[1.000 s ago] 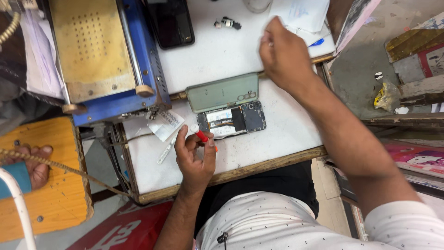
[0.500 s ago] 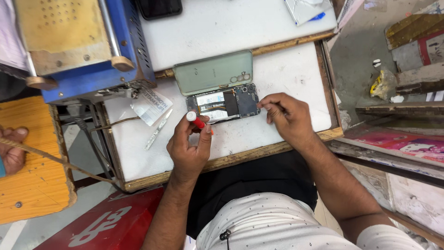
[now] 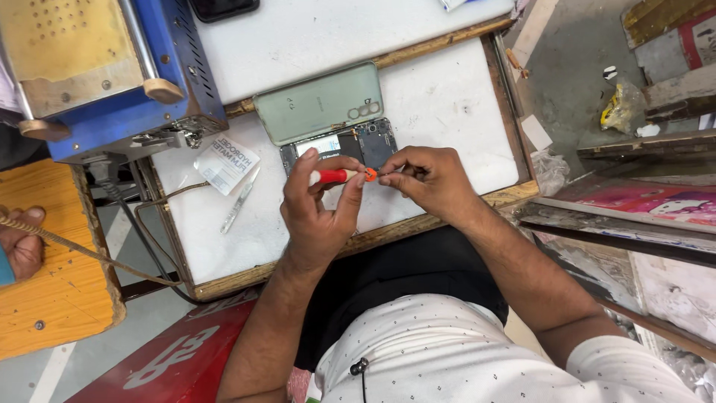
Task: The person reassembles a disassembled smartphone on a workbench. They connect internal ribbon cables, place the back cover, and use a red-handled tool to press and secure internal components. The phone remains open at the end.
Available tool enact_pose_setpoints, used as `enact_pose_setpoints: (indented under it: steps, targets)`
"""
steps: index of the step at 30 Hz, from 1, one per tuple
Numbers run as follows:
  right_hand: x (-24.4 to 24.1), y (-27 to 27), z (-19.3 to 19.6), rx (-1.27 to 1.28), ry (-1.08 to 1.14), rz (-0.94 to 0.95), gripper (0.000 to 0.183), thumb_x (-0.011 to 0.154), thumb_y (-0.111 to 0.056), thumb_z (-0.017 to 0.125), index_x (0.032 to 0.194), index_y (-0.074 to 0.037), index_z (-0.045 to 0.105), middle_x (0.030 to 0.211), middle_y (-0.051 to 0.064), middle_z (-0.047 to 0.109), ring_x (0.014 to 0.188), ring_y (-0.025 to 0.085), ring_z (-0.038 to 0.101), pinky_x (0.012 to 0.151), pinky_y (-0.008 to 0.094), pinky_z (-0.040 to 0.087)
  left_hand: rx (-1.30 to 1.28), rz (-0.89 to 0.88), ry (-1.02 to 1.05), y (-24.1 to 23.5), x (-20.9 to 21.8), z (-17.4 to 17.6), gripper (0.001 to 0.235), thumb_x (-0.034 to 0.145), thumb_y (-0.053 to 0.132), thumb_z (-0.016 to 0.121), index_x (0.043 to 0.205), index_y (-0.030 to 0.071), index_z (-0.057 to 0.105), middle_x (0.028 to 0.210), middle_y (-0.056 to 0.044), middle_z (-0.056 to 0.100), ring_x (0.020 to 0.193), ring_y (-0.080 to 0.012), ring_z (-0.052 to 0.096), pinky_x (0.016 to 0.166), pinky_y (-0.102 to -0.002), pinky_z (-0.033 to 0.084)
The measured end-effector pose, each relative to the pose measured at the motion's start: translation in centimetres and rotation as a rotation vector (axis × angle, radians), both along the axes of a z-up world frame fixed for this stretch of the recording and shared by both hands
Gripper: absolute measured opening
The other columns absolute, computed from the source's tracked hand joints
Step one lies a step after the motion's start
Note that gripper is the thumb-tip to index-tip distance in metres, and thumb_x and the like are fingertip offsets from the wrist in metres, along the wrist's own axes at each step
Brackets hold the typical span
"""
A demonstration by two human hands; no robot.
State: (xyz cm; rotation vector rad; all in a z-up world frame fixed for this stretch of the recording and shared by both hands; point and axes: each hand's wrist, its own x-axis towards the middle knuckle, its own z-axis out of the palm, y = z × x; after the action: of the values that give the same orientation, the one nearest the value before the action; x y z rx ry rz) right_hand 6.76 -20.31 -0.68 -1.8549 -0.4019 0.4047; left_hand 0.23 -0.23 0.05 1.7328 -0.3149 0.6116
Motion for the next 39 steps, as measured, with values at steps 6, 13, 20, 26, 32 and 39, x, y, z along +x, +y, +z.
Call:
enact_pose_setpoints:
  steps: [6, 13, 20, 26, 32, 39]
  targets:
    - [0.4, -0.1, 0.0, -0.091, -0.053, 0.042, 0.012, 0.091, -0.015, 0.08, 0.1, -0.008, 0.077, 0.083, 0.0, 0.078, 0.067, 0.002, 0.065, 0.056, 0.02, 0.053, 0.064, 0.001, -0.023, -1.0, 0.7, -0.3, 0.074, 0.102, -0.005, 0.073, 0.156, 0.017, 0.027, 0.111, -0.015, 0.071, 0.104, -0.0234, 0.077, 0.087, -0.034, 0.07]
    - [0.5, 0.0, -0.8, -0.158, -0.128, 0.051, 0.014, 0.091, -0.017, 0.081, 0.101, -0.009, 0.076, 0.083, 0.001, 0.076, 0.067, 0.003, 0.067, 0.056, 0.02, 0.055, 0.18, 0.035, -0.06, -0.6, 0.7, -1.0, 0.075, 0.102, -0.002, 0.075, 0.154, 0.016, 0.025, 0.108, -0.016, 0.072, 0.103, -0.0251, 0.078, 0.088, -0.035, 0.07]
    - [0.4, -0.2, -0.7, -0.193, -0.147, 0.036, 0.015, 0.091, -0.017, 0.081, 0.101, -0.008, 0.076, 0.078, 0.002, 0.074, 0.062, 0.005, 0.063, 0.052, 0.022, 0.053, 0.259, 0.062, -0.089, -1.1, 0.8, -0.9, 0.075, 0.101, -0.002, 0.076, 0.153, 0.014, 0.024, 0.107, -0.016, 0.072, 0.102, -0.0248, 0.078, 0.084, -0.033, 0.07]
    - [0.7, -0.2, -0.5, -0.048, -0.155, 0.063, 0.039, 0.085, -0.014, 0.085, 0.118, -0.005, 0.065, 0.107, 0.008, 0.074, 0.066, 0.004, 0.066, 0.051, 0.019, 0.056, 0.194, 0.113, -0.056, -1.5, 1.6, -0.6, 0.077, 0.101, 0.0, 0.078, 0.153, 0.014, 0.024, 0.107, -0.016, 0.07, 0.103, -0.025, 0.077, 0.079, -0.031, 0.071]
    - [0.7, -1.5, -0.7, 0.286, -0.058, -0.268, 0.025, 0.115, 0.001, 0.042, 0.138, -0.003, 0.051, 0.118, 0.016, 0.072, 0.069, 0.006, 0.057, 0.06, 0.021, 0.051, 0.338, 0.075, -0.027, -1.9, 3.2, -0.7, 0.074, 0.1, 0.008, 0.083, 0.152, 0.014, 0.03, 0.103, -0.01, 0.072, 0.099, -0.0201, 0.077, 0.08, -0.032, 0.066]
    - [0.7, -1.9, -1.1, 0.274, -0.05, -0.262, 0.033, 0.11, 0.003, 0.038, 0.142, -0.003, 0.042, 0.117, 0.017, 0.072, 0.07, 0.005, 0.059, 0.06, 0.02, 0.051, 0.424, 0.05, -0.003, -2.6, 3.8, -1.5, 0.077, 0.1, 0.011, 0.082, 0.154, 0.014, 0.028, 0.106, -0.01, 0.072, 0.097, -0.0195, 0.077, 0.08, -0.03, 0.067]
